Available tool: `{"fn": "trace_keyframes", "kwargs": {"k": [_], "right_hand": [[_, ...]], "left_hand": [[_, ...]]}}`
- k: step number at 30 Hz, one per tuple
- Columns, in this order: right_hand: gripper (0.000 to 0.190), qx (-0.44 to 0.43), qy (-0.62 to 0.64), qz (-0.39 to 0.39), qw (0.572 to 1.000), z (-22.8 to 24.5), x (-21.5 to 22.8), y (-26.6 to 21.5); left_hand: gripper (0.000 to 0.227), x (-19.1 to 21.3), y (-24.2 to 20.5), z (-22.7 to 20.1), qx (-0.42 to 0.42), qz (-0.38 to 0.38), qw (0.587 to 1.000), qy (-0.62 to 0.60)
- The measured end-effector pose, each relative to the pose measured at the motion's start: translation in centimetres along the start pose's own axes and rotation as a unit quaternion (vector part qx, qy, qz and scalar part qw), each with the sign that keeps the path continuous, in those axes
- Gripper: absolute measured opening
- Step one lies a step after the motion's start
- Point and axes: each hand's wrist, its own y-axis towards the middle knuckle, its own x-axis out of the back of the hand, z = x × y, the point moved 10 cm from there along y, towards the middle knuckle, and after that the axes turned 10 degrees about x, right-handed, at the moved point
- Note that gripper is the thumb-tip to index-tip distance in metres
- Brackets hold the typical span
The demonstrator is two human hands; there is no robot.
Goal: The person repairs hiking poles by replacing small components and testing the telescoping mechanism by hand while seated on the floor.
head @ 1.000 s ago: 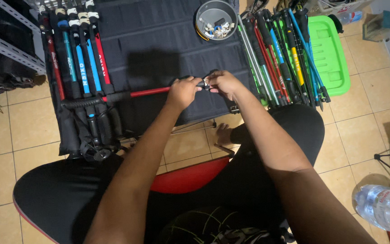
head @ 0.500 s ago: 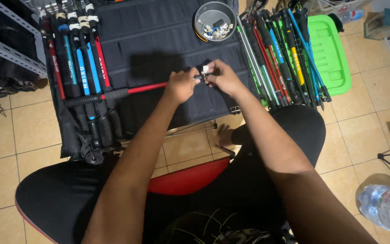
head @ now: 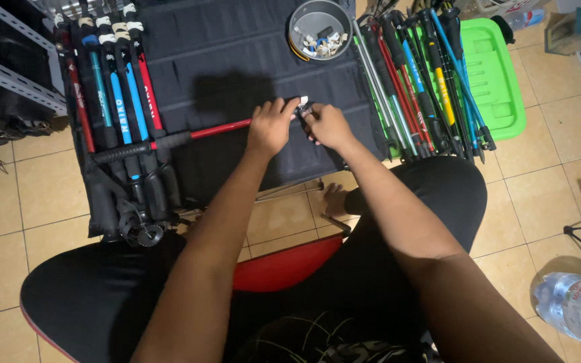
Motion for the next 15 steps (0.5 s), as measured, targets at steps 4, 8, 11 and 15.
{"fn": "trace_keyframes", "kwargs": {"k": [4, 8, 11, 15], "right_hand": [[0.018, 0.004, 0.018, -0.022, 1.000, -0.8, -0.6, 0.4], [0.021, -0.010, 0.082, -0.052, 0.995, -0.5, -0.3, 0.2], [0.022, -0.001, 0.075, -0.057, 0.996, 0.1, 0.0, 0.0], [0.017, 0.051, -0.025, -0.064, 0.996, 0.3, 0.9, 0.5]], "left_hand": [[0.027, -2.1, 0.4, 1.0, 0.021, 0.012, 1.000, -0.019], [0.028, -2.0, 0.3, 1.3, 0.023, -0.006, 0.998, -0.062], [0.029, -1.0, 0.1, 1.2, 0.019, -0.027, 0.998, -0.057], [0.029, -1.2, 0.1, 1.2, 0.023, -0.019, 0.996, -0.082]]}}
